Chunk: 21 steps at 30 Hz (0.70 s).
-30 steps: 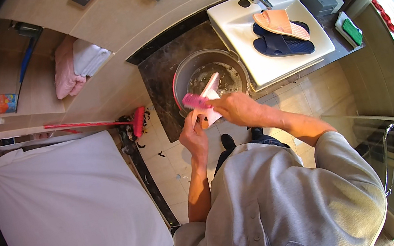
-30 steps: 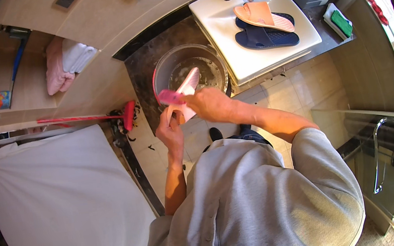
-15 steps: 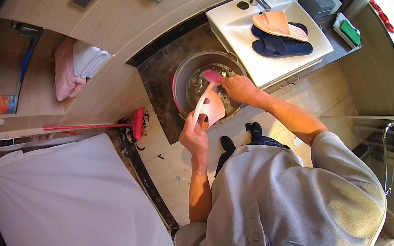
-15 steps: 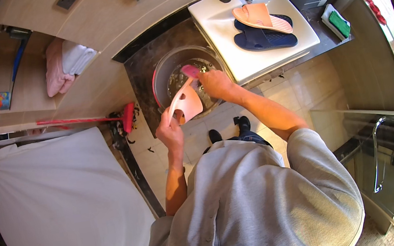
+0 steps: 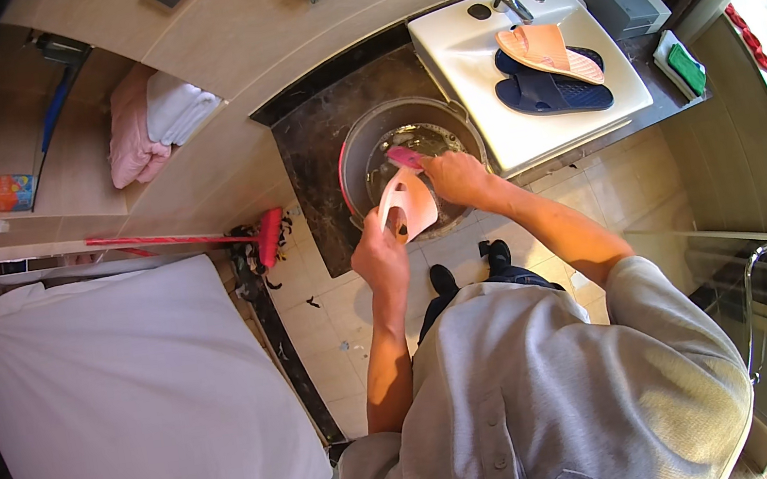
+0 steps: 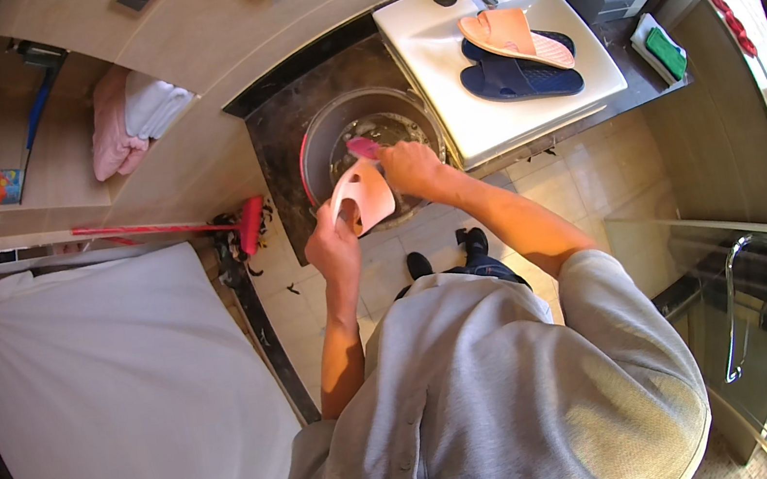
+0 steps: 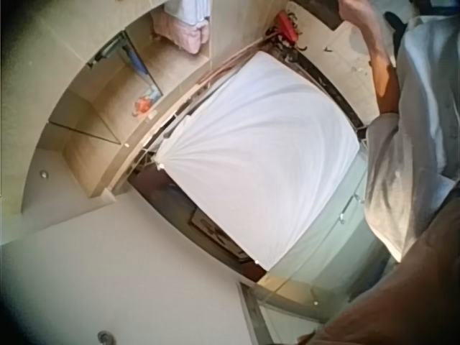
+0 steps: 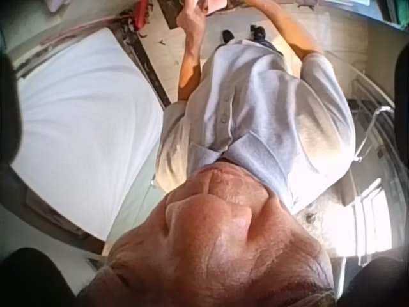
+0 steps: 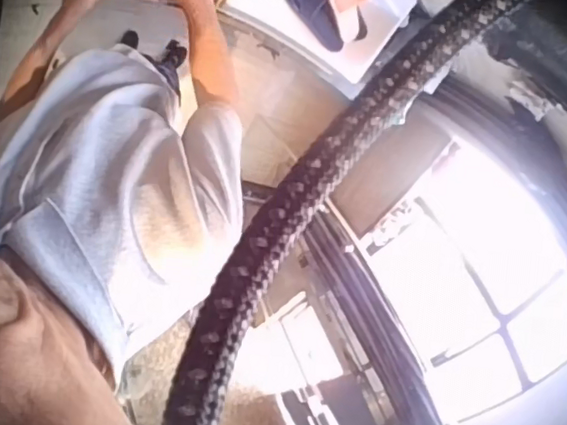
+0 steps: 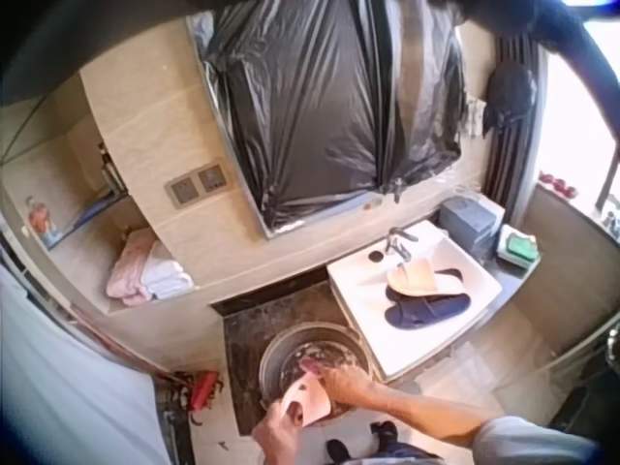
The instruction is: The person scrubs a pair of pink slippers and a white sneaker with a pink brush in a bucket of soapy water. They rinse the items and place them on the sink counter.
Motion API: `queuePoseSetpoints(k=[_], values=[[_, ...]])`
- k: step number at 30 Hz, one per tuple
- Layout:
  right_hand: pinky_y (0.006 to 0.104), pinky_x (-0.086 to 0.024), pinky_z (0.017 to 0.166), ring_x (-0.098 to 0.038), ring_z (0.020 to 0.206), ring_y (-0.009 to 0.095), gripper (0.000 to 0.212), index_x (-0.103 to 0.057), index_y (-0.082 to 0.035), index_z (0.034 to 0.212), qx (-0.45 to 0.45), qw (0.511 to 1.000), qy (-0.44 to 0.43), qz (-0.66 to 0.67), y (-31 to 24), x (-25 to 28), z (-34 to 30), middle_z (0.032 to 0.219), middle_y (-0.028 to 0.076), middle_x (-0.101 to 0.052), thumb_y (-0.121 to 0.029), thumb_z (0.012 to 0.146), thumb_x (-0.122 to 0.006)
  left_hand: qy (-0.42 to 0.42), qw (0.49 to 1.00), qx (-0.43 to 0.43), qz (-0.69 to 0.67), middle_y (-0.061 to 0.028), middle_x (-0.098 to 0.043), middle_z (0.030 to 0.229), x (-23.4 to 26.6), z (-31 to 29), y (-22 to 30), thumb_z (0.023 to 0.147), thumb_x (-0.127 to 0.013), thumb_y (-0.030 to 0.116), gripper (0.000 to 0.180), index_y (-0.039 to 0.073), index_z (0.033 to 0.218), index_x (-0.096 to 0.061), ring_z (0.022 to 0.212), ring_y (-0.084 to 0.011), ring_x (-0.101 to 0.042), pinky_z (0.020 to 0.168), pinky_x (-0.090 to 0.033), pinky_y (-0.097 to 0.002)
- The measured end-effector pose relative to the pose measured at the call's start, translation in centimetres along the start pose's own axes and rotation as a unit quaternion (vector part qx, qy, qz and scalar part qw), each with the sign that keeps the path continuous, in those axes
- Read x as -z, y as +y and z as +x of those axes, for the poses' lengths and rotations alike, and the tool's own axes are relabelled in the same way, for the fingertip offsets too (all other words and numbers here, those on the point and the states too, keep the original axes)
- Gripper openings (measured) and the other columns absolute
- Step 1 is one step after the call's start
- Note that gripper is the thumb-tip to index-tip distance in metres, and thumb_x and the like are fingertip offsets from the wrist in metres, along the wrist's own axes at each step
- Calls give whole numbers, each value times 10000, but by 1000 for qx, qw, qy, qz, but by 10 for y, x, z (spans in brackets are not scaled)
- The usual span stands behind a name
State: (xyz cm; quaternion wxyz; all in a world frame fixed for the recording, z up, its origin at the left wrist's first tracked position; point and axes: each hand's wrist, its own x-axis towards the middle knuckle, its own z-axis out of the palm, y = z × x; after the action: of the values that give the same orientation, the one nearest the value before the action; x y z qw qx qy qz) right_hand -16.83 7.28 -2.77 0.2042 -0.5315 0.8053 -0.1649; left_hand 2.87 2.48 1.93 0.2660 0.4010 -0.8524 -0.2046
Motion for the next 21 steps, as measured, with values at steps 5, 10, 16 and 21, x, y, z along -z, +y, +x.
queuePoseSetpoints(k=[5,10,16,21], values=[[489,-542,926,-680,1062,400,305,-753,-96,1100,-102,990,-77,57,36,-40,40,1106,239,-707,-229,930,-537,-70,988,-24,133,-168,-697,793,-22,16,-4,889,-678,152,150,60,921,-564,725,-424,-686,617,-520,-541],[488,-521,952,-649,1093,420,338,-734,-147,1194,-52,987,-62,137,21,-22,26,1156,224,-690,-238,953,-515,-62,988,-20,137,-167,-704,813,-24,9,-11,892,-680,130,126,58,959,-601,725,-409,-691,604,-525,-510],[536,-552,819,-681,895,448,331,-684,-140,1229,76,989,-14,123,-17,45,-33,972,244,-710,-233,961,-512,15,999,-9,-33,-142,-718,838,-19,-1,-10,923,-693,143,134,90,1045,-683,729,-359,-706,582,-524,-433],[556,-560,725,-691,802,442,329,-645,-121,1241,25,997,35,70,-5,23,-30,836,247,-704,-220,949,-530,15,999,7,-39,-146,-718,853,-12,-3,-9,927,-663,117,143,99,1067,-691,747,-363,-707,611,-534,-430]])
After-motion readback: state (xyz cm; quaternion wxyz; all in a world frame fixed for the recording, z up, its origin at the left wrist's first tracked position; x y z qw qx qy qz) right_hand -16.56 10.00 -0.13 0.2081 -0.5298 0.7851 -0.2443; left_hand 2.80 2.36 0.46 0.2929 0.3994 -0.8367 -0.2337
